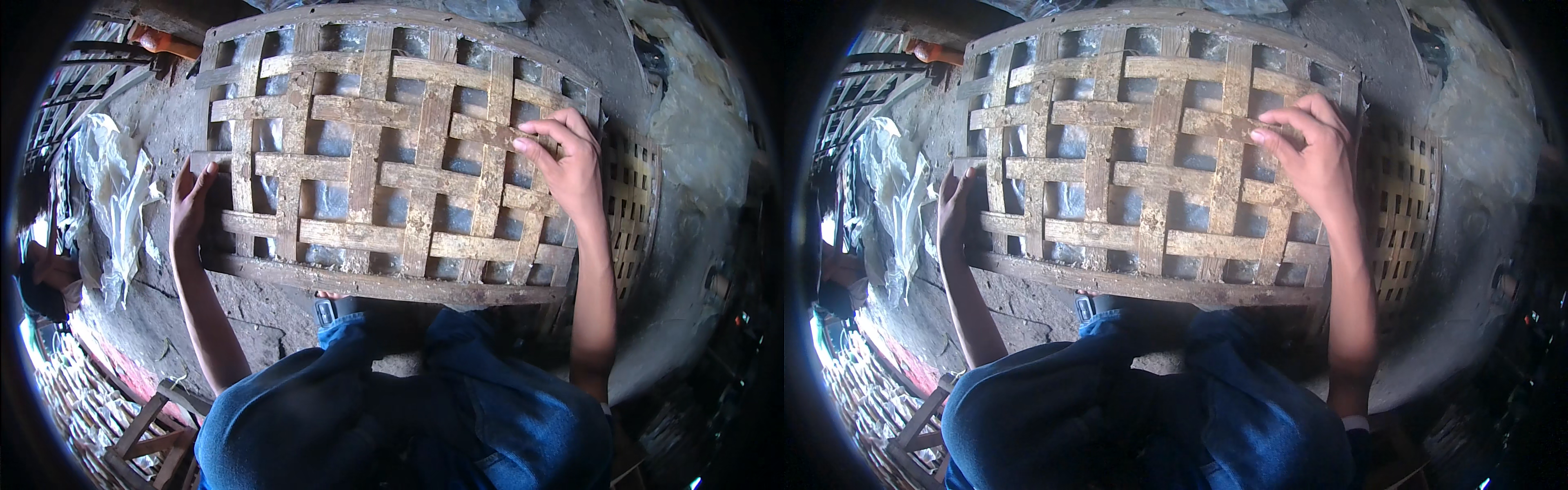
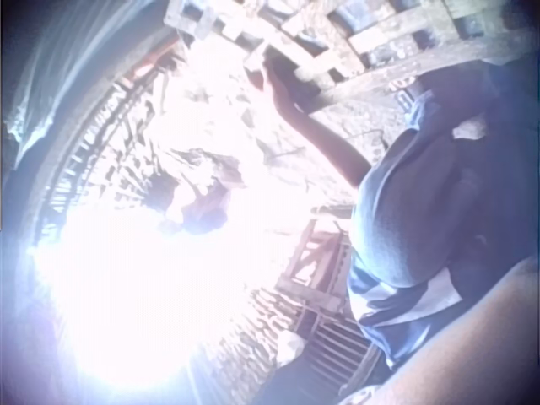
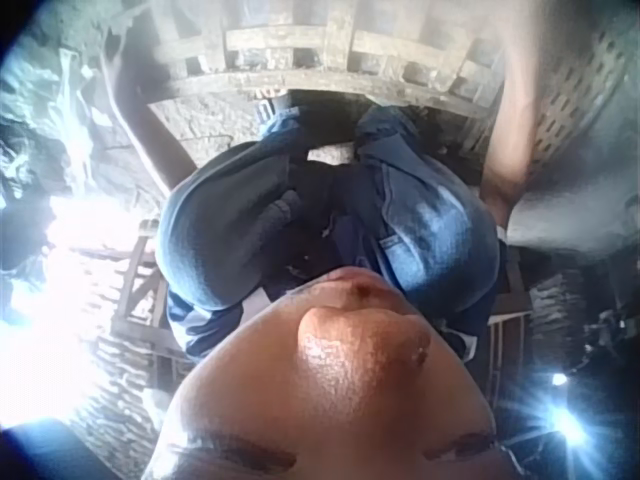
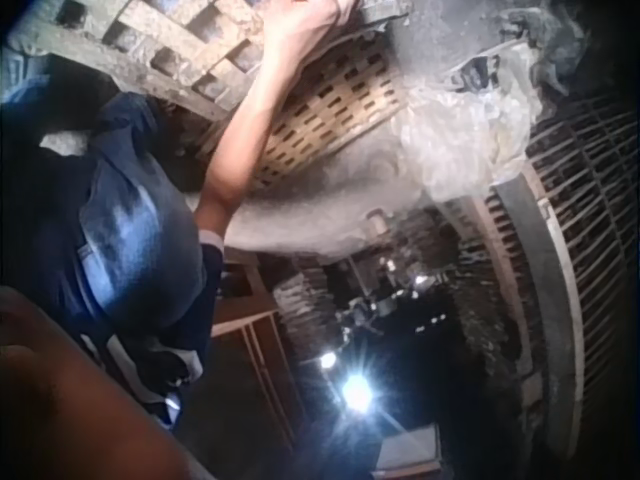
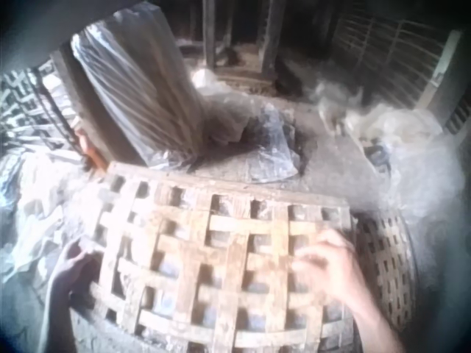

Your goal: The person assembles a woven tray by placing a plastic sheet over a wooden lattice frame, smoothing it, and then fitting a second lattice frame on top. The person repeatedly adjusts the frames and sheet to align them.

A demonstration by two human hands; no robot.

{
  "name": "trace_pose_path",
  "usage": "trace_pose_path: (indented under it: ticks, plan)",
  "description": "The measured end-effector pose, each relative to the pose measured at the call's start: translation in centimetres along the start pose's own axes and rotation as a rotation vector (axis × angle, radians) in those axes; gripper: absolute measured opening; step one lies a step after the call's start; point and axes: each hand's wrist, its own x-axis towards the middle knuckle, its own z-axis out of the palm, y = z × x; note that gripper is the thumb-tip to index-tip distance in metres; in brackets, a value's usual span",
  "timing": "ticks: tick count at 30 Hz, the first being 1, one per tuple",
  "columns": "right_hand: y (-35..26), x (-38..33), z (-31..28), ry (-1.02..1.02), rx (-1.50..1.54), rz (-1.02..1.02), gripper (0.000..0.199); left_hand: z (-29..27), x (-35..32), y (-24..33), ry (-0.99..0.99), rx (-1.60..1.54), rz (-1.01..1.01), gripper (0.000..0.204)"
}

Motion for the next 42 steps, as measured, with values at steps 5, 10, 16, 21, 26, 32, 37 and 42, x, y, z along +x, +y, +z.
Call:
trace_pose_path:
  ticks: [5, 10, 16, 21, 26, 32, 37, 42]
  plan:
    - [0.3, 0.5, 1.3, 0.047, 0.036, 0.059, 0.016, -0.4, -0.2, 0.2, -0.008, 0.023, 0.01, 0.08]
    - [-0.8, 0.5, 1.6, 0.153, -0.052, -0.106, 0.016, -0.3, -0.3, 0.5, -0.065, -0.049, 0.076, 0.07]
    - [0.8, 0.2, 2.8, 0.231, 0.046, -0.034, 0.011, -0.3, 0.6, -0.8, 0.04, -0.052, -0.049, 0.085]
    - [2.9, 0.1, 0.3, 0.341, 0.393, 0.094, 0.015, -1.0, 1.9, -2.9, -0.063, -0.138, 0.022, 0.082]
    - [8.1, -1.2, -4.4, 0.49, 0.645, 0.434, 0.025, -1.2, 2.3, -3.5, -0.048, -0.149, 0.029, 0.081]
    - [13.4, -6.0, -4.6, 0.711, 0.627, 0.66, 0.024, -2.1, 3.4, -5.4, -0.062, -0.176, 0.086, 0.076]
    - [15.8, -9.4, -3.1, 0.851, 0.857, 0.754, 0.022, -2.8, 3.6, -2.5, -0.078, 0.02, 0.468, 0.067]
    - [16.9, -10.8, -2.8, 0.875, 0.914, 0.724, 0.02, -5.2, 4.9, 0.7, 0.166, 0.293, 0.651, 0.058]
